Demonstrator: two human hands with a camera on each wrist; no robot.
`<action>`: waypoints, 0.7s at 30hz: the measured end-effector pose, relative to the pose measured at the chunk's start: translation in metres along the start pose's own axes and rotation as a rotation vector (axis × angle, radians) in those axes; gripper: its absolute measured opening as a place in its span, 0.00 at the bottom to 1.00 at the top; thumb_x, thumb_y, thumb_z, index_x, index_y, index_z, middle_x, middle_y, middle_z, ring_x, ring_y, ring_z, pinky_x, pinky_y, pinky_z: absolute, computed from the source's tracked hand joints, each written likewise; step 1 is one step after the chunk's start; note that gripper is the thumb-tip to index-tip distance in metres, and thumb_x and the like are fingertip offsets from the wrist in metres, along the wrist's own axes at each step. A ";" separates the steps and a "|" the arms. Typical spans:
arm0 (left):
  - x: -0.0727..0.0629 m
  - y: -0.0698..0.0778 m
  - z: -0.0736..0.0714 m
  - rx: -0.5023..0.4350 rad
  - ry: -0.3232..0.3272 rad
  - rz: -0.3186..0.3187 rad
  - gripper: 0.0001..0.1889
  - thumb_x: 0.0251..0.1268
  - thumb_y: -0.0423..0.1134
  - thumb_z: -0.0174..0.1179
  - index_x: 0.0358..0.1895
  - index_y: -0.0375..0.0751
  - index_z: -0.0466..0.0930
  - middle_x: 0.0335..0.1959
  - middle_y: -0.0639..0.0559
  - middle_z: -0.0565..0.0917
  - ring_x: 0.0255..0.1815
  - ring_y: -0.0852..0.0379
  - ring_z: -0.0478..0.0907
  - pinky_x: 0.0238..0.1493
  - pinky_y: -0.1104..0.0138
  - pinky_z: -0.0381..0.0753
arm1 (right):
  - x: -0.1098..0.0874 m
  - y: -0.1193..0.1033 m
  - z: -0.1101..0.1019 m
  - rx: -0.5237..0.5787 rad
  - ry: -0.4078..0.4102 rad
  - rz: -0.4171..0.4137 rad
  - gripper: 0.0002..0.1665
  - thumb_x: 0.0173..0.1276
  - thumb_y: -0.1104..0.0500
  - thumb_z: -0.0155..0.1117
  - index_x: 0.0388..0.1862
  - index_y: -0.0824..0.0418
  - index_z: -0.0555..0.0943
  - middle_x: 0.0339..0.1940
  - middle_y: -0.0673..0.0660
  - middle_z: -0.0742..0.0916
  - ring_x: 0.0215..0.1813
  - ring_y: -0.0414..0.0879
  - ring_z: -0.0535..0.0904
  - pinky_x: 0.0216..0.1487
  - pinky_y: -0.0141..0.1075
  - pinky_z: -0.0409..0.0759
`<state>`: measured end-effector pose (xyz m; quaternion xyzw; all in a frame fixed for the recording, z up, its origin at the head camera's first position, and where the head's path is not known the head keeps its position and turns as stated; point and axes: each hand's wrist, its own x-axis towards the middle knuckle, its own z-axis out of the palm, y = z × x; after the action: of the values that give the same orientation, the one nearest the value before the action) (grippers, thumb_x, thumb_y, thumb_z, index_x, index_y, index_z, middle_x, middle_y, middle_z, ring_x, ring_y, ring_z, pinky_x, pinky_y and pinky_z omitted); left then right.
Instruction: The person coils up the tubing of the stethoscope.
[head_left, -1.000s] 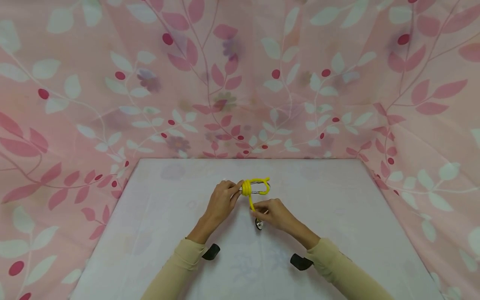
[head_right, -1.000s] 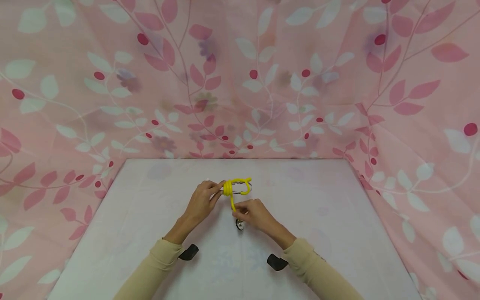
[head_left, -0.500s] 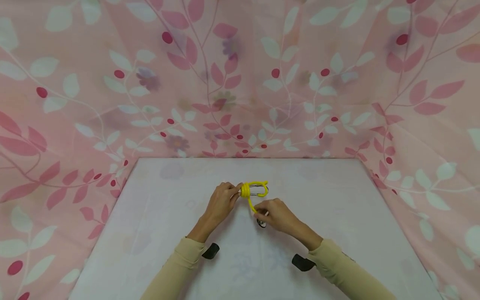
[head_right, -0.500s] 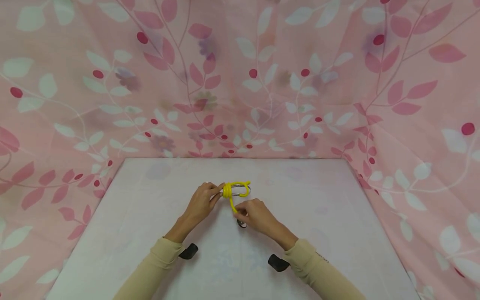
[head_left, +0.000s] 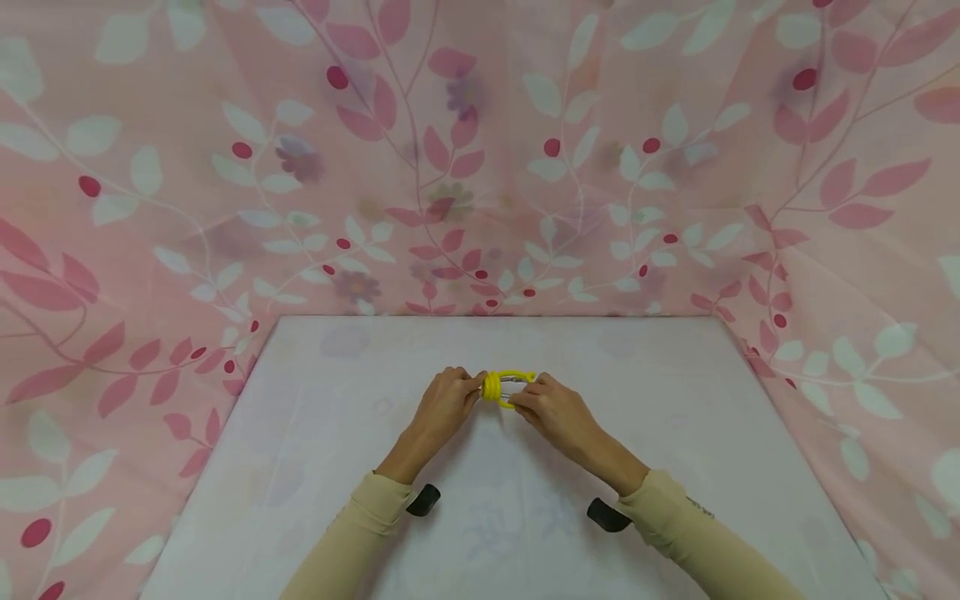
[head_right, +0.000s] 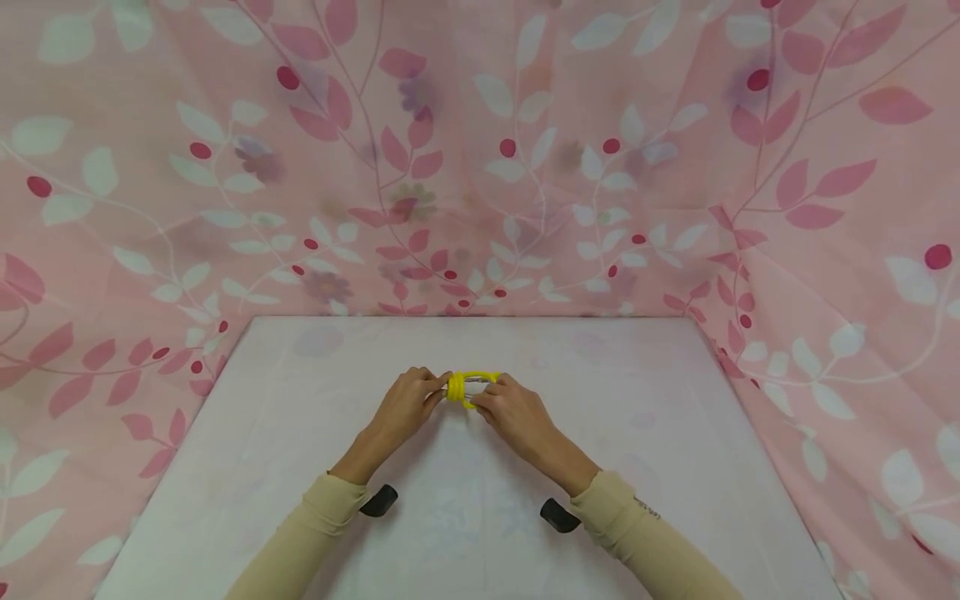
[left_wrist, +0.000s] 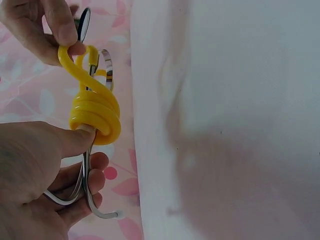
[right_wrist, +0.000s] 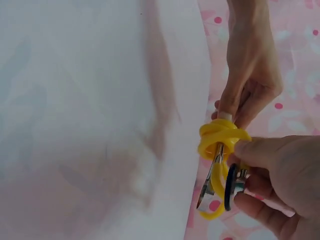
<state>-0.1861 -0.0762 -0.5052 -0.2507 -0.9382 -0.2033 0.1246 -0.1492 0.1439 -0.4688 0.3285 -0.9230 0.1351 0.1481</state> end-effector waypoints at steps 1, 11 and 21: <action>0.000 0.000 0.000 0.011 0.002 0.009 0.16 0.65 0.37 0.65 0.56 0.44 0.84 0.33 0.48 0.85 0.32 0.54 0.75 0.37 0.64 0.77 | 0.000 0.001 0.000 0.000 0.020 -0.014 0.09 0.60 0.57 0.73 0.41 0.51 0.89 0.37 0.45 0.90 0.40 0.42 0.76 0.39 0.33 0.83; -0.003 0.005 0.000 0.018 -0.005 0.059 0.17 0.65 0.38 0.64 0.56 0.43 0.84 0.32 0.47 0.85 0.31 0.53 0.75 0.38 0.63 0.77 | 0.000 0.005 0.003 -0.036 0.106 -0.156 0.15 0.55 0.60 0.76 0.43 0.50 0.88 0.41 0.48 0.89 0.46 0.44 0.80 0.46 0.35 0.85; -0.004 0.007 -0.001 0.039 0.040 0.100 0.17 0.63 0.38 0.66 0.55 0.44 0.85 0.32 0.49 0.84 0.31 0.54 0.75 0.37 0.64 0.77 | -0.002 0.006 0.004 -0.011 0.130 -0.200 0.17 0.55 0.62 0.76 0.44 0.49 0.87 0.41 0.51 0.84 0.44 0.43 0.82 0.41 0.33 0.85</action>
<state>-0.1793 -0.0731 -0.5035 -0.2907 -0.9257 -0.1836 0.1579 -0.1530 0.1483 -0.4739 0.4089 -0.8747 0.1355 0.2220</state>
